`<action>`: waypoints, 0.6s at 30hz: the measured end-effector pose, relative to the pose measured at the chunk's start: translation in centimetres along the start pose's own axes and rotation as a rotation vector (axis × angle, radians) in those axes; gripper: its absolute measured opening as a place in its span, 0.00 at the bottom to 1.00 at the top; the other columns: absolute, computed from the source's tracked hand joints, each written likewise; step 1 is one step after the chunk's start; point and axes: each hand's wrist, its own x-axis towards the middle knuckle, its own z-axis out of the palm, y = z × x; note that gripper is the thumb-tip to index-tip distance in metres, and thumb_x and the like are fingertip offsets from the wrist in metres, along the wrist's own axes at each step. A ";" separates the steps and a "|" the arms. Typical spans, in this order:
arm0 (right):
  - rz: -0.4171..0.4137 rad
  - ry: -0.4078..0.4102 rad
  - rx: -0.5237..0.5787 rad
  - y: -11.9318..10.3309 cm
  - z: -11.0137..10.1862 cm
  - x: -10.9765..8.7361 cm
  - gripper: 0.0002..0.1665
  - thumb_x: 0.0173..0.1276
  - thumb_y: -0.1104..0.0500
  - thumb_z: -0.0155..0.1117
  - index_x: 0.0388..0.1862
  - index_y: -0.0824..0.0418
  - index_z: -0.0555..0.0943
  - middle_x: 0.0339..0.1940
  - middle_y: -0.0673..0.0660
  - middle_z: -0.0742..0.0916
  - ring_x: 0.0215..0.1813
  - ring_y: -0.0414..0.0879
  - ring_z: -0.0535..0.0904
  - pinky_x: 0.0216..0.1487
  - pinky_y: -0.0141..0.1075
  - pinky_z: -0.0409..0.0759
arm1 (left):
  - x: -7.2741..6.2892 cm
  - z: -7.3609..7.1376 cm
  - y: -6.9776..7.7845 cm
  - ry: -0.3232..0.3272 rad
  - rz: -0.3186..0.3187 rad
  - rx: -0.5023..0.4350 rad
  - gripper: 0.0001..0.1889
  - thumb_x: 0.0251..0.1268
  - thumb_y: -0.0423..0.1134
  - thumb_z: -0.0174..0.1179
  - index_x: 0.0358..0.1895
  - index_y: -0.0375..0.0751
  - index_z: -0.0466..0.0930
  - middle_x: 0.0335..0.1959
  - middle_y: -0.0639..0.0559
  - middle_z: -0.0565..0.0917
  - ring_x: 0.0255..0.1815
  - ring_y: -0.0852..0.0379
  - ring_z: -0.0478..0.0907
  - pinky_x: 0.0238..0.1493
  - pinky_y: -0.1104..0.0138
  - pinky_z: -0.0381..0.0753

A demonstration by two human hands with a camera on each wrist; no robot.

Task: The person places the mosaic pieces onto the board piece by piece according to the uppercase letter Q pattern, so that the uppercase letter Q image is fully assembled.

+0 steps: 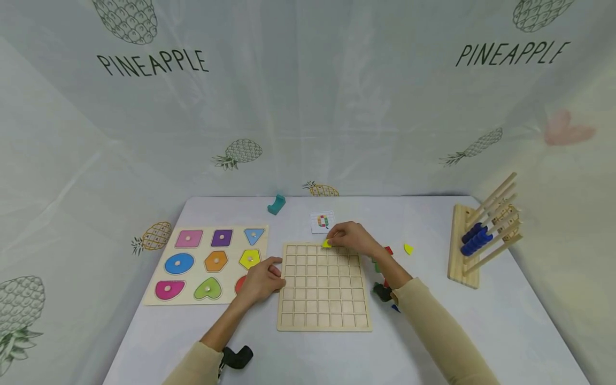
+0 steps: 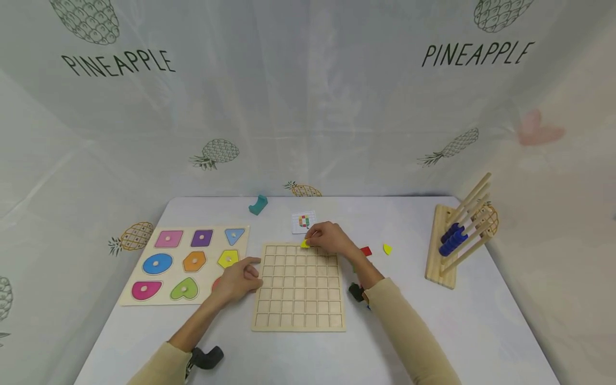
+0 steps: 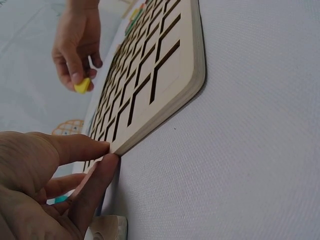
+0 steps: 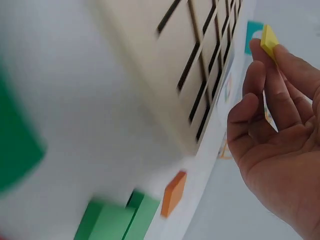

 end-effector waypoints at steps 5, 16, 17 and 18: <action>-0.029 -0.048 0.001 -0.8 1.4 0.5 0.05 0.68 0.55 0.69 0.39 0.53 0.88 0.31 0.47 0.89 0.36 0.42 0.82 0.43 0.38 0.79 | -0.1 0.0 0.0 0.001 -0.002 -0.002 0.30 0.55 0.31 0.70 0.64 0.33 0.76 0.32 0.50 0.79 0.26 0.59 0.80 0.29 0.66 0.84; -0.032 -0.097 -0.034 -2.2 3.6 0.5 0.05 0.69 0.55 0.69 0.38 0.53 0.89 0.32 0.45 0.89 0.35 0.42 0.81 0.38 0.36 0.77 | 0.1 0.1 -0.1 0.001 -0.005 0.008 0.30 0.55 0.32 0.71 0.63 0.34 0.76 0.31 0.51 0.79 0.26 0.59 0.80 0.29 0.66 0.83; -0.031 -0.096 -0.036 -2.3 3.8 0.5 0.05 0.68 0.55 0.69 0.38 0.53 0.89 0.32 0.45 0.89 0.35 0.42 0.80 0.39 0.36 0.77 | 0.1 0.1 -0.1 0.001 -0.005 0.007 0.30 0.55 0.32 0.71 0.63 0.34 0.76 0.31 0.51 0.79 0.26 0.59 0.80 0.29 0.66 0.83; -0.030 -0.094 -0.037 -2.3 3.9 0.5 0.04 0.68 0.55 0.69 0.37 0.53 0.89 0.32 0.45 0.89 0.35 0.41 0.80 0.39 0.36 0.77 | 0.1 0.1 -0.1 0.001 -0.005 0.005 0.30 0.55 0.32 0.71 0.63 0.34 0.76 0.31 0.51 0.79 0.26 0.59 0.80 0.29 0.66 0.83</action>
